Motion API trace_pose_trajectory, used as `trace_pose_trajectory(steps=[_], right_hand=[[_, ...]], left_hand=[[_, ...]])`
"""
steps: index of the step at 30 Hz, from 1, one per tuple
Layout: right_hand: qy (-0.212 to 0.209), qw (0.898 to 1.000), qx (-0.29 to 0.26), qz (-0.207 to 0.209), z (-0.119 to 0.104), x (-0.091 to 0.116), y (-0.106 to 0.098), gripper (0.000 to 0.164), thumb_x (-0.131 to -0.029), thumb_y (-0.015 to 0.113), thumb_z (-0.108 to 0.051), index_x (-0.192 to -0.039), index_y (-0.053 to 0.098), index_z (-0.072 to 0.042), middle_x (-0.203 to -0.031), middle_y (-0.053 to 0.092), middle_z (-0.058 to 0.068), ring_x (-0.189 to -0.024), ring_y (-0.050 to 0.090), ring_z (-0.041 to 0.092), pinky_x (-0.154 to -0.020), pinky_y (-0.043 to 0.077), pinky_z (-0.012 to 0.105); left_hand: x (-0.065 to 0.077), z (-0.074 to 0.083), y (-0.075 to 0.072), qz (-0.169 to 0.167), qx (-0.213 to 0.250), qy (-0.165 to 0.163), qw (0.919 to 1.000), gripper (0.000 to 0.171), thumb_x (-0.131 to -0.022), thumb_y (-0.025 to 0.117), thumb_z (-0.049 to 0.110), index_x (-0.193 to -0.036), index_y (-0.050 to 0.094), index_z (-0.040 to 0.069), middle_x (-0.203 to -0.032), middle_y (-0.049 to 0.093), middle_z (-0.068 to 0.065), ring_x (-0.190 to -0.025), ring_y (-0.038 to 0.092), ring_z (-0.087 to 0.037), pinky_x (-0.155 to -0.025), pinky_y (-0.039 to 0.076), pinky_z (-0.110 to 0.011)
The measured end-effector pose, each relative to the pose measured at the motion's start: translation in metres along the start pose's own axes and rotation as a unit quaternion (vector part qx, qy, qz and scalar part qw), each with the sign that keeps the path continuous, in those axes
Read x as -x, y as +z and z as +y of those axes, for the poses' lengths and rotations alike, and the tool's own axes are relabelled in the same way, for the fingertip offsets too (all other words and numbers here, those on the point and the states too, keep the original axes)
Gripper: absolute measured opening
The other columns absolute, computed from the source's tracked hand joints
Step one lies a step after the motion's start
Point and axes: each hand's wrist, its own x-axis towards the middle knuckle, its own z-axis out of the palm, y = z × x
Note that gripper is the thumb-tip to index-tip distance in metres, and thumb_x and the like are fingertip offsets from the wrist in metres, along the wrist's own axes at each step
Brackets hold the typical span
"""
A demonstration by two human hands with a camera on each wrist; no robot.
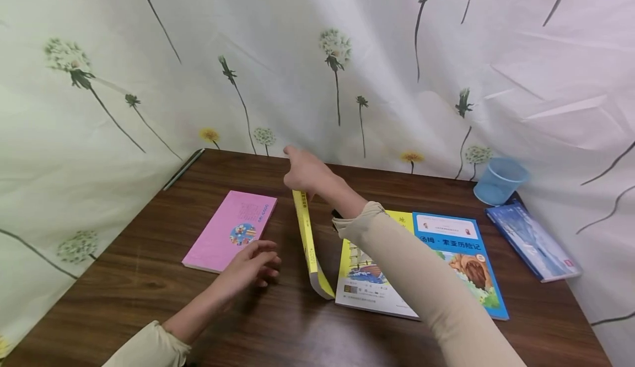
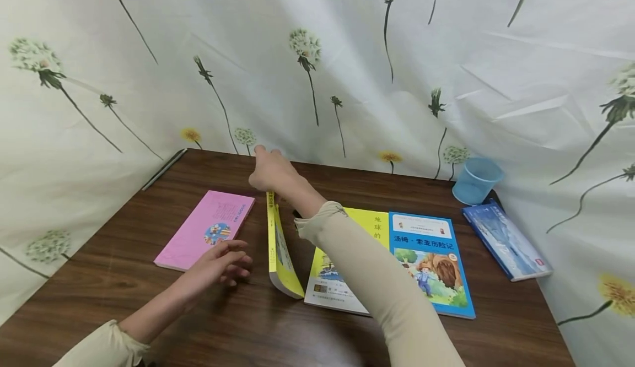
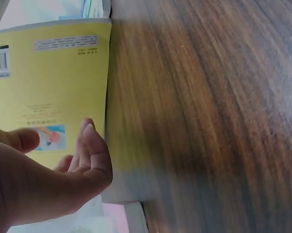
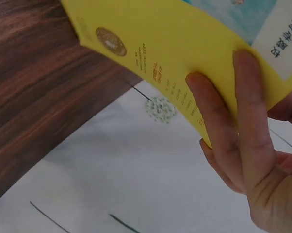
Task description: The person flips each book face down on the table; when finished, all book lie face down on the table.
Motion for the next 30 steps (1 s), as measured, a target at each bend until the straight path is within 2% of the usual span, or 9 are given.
trace_pose_trajectory(steps=[4, 7, 10, 15, 19, 21, 24, 30], right_hand=[[-0.002, 1.0, -0.018, -0.009, 0.003, 0.003, -0.011, 0.07, -0.098, 0.048, -0.002, -0.16, 0.019, -0.017, -0.143, 0.048, 0.019, -0.095, 0.069, 0.03, -0.06, 0.062, 0.036], [-0.006, 0.999, -0.041, 0.002, 0.006, 0.006, -0.02, 0.07, -0.097, 0.049, 0.0, -0.159, 0.021, -0.017, -0.138, 0.05, 0.019, -0.093, 0.068, 0.027, -0.059, 0.06, 0.031], [-0.012, 0.997, -0.082, 0.013, 0.01, 0.009, -0.028, 0.073, -0.094, 0.049, 0.006, -0.158, 0.023, -0.018, -0.129, 0.052, 0.019, -0.091, 0.066, 0.025, -0.058, 0.058, 0.029], [-0.016, 0.987, -0.157, 0.018, 0.015, 0.01, -0.04, 0.079, -0.088, 0.048, 0.011, -0.157, 0.024, -0.019, -0.126, 0.051, 0.02, -0.092, 0.063, 0.026, -0.057, 0.056, 0.029], [-0.015, 0.983, -0.181, 0.024, 0.018, 0.009, -0.044, 0.081, -0.087, 0.049, 0.011, -0.158, 0.023, -0.019, -0.132, 0.05, 0.021, -0.096, 0.064, 0.027, -0.061, 0.056, 0.032], [-0.013, 0.982, -0.187, 0.027, 0.021, 0.008, -0.045, 0.081, -0.088, 0.05, 0.012, -0.158, 0.022, -0.019, -0.136, 0.049, 0.02, -0.098, 0.064, 0.027, -0.063, 0.057, 0.034], [-0.012, 0.98, -0.195, 0.029, 0.028, 0.007, -0.045, 0.083, -0.087, 0.051, 0.013, -0.158, 0.022, -0.018, -0.141, 0.045, 0.019, -0.095, 0.063, 0.026, -0.061, 0.054, 0.034], [-0.014, 0.981, -0.188, 0.034, 0.045, 0.004, -0.043, 0.084, -0.087, 0.054, 0.013, -0.158, 0.022, -0.017, -0.151, 0.039, 0.018, -0.098, 0.062, 0.027, -0.056, 0.052, 0.03]], left_hand=[[-0.003, -0.004, 0.0, -0.03, -0.017, -0.011, 0.9993, 0.055, -0.102, 0.052, 0.028, -0.149, 0.037, 0.002, -0.134, 0.058, -0.025, -0.107, 0.068, -0.027, -0.077, 0.057, -0.037], [-0.005, -0.005, 0.0, -0.041, -0.025, -0.029, 0.9984, 0.061, -0.102, 0.053, 0.031, -0.152, 0.034, 0.002, -0.143, 0.052, -0.026, -0.112, 0.066, -0.029, -0.079, 0.058, -0.039], [-0.006, -0.004, 0.0, -0.042, -0.021, -0.045, 0.9979, 0.063, -0.101, 0.054, 0.033, -0.152, 0.033, 0.003, -0.145, 0.05, -0.025, -0.11, 0.066, -0.028, -0.08, 0.059, -0.039], [-0.009, -0.003, -0.002, -0.06, 0.018, -0.061, 0.9962, 0.065, -0.102, 0.05, 0.037, -0.153, 0.031, 0.001, -0.136, 0.057, -0.023, -0.102, 0.067, -0.024, -0.082, 0.06, -0.039], [-0.01, -0.004, -0.006, -0.092, 0.081, -0.066, 0.9902, 0.063, -0.104, 0.047, 0.035, -0.152, 0.029, 0.0, -0.125, 0.063, -0.018, -0.099, 0.068, -0.022, -0.085, 0.059, -0.039], [-0.01, -0.005, -0.009, -0.1, 0.096, -0.065, 0.9882, 0.062, -0.104, 0.047, 0.034, -0.152, 0.029, -0.001, -0.12, 0.064, -0.015, -0.097, 0.068, -0.02, -0.084, 0.058, -0.037], [-0.009, -0.005, -0.013, -0.098, 0.095, -0.064, 0.9885, 0.062, -0.104, 0.048, 0.033, -0.152, 0.029, -0.001, -0.115, 0.064, -0.011, -0.094, 0.063, -0.019, -0.082, 0.055, -0.034], [-0.009, -0.004, -0.025, -0.068, 0.072, -0.069, 0.9927, 0.057, -0.101, 0.053, 0.028, -0.148, 0.036, -0.001, -0.102, 0.069, -0.002, -0.087, 0.057, -0.017, -0.078, 0.051, -0.031]])
